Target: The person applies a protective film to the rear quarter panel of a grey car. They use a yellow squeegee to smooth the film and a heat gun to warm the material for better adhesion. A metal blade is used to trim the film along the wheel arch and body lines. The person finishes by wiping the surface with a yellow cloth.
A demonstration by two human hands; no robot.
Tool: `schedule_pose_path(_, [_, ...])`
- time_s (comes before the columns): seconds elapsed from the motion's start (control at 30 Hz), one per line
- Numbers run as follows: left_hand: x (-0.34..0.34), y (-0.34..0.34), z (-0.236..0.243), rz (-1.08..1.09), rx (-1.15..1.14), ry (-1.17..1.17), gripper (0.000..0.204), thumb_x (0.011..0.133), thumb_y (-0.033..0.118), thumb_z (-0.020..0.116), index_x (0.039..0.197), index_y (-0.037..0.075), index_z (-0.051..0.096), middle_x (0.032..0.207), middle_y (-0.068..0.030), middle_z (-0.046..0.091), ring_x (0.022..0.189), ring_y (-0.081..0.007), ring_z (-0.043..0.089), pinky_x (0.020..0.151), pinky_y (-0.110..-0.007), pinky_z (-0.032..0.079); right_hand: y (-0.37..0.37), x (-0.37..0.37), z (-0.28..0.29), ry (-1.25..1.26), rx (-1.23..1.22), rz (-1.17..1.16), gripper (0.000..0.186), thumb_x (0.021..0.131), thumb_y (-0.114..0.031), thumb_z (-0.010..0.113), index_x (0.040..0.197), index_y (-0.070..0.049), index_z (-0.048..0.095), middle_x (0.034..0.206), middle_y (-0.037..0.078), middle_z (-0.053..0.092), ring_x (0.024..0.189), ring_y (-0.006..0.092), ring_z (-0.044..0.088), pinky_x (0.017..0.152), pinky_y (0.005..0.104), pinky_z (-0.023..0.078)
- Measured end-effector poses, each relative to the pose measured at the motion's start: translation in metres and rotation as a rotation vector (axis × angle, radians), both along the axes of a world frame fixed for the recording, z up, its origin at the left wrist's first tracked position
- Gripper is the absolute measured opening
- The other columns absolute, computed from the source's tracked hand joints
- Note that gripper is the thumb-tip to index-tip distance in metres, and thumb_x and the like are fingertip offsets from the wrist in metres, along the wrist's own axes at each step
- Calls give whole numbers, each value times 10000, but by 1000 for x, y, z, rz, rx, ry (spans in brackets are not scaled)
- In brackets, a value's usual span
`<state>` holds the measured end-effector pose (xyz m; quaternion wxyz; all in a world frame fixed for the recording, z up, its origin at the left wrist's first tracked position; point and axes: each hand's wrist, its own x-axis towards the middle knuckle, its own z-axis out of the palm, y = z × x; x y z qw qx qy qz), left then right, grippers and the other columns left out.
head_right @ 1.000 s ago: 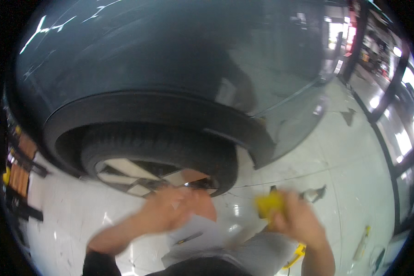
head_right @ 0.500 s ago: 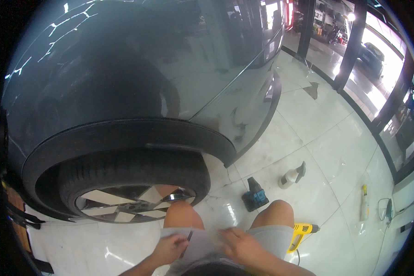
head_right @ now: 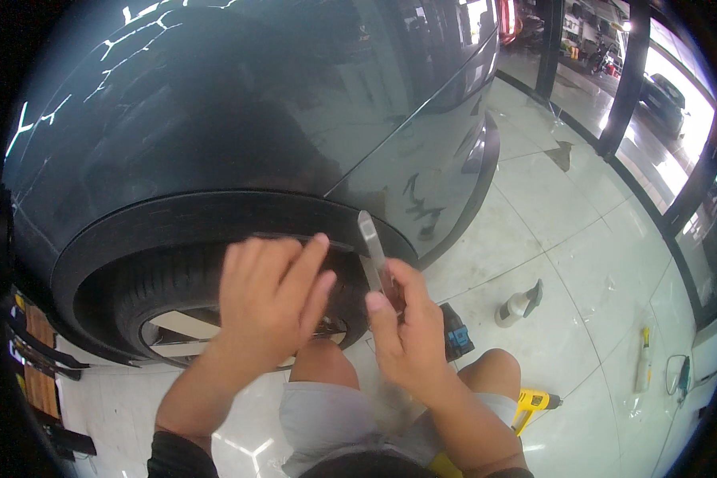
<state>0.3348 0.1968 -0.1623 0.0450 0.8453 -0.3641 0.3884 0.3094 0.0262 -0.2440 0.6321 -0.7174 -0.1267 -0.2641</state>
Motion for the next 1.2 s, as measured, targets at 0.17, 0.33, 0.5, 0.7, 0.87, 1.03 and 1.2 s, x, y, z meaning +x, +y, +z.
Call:
schedule_pose_path(0.17, [17, 4, 9, 100, 143, -131, 438, 756, 167, 732, 1155, 10, 647, 1010, -86, 562, 868, -257, 528, 778, -438, 382, 4, 18, -4, 2, -101, -44, 280, 969, -94, 516, 1226, 17, 528, 854, 127, 634, 702, 220, 617, 650, 317, 489])
schedule_pose_path(0.33, [17, 9, 7, 85, 73, -44, 432, 757, 216, 736, 1162, 84, 664, 1034, -70, 563, 907, -247, 532, 803, -422, 361, 27, 19, -5, 107, -54, -101, 210, 987, -123, 503, 1151, -4, 558, 790, 122, 631, 651, 253, 618, 619, 347, 495])
schedule_pose_path(0.5, [22, 9, 6, 11, 41, -62, 417, 768, 266, 729, 1152, 113, 674, 1044, -39, 557, 908, -208, 530, 805, -410, 351, 34, 21, -13, 105, 142, -77, 184, 1014, -159, 488, 1113, -9, 526, 720, 94, 631, 579, 148, 603, 530, 304, 478])
schedule_pose_path(0.7, [19, 17, 7, 33, 41, -25, 403, 783, 270, 720, 1151, 110, 680, 1056, -37, 561, 889, -207, 530, 808, -403, 348, 45, 28, -6, 37, -110, -190, 137, 963, -88, 553, 1068, -1, 558, 777, 162, 631, 608, 279, 619, 571, 344, 482])
schedule_pose_path(0.87, [22, 12, 5, 33, 32, -55, 397, 777, 265, 727, 1140, 110, 689, 1040, -34, 567, 872, -199, 537, 806, -400, 342, 45, 30, -4, 31, -92, -181, 278, 926, -67, 577, 1194, 5, 568, 901, 192, 670, 750, 308, 687, 674, 356, 533])
schedule_pose_path(1.03, [24, 13, 3, 50, 37, -72, 387, 773, 246, 724, 1134, 110, 695, 1031, -27, 567, 868, -195, 536, 803, -397, 336, 48, 26, 0, 17, -181, -194, 341, 899, -72, 597, 1229, 9, 561, 967, 210, 682, 802, 321, 700, 699, 363, 551])
schedule_pose_path(1.2, [22, 11, 5, 62, 40, -67, 391, 771, 238, 723, 1138, 109, 695, 1021, -25, 566, 858, -194, 531, 799, -399, 333, 47, 23, 7, 22, -229, -205, 339, 882, -84, 609, 1206, 10, 571, 982, 191, 685, 788, 317, 696, 668, 374, 550])
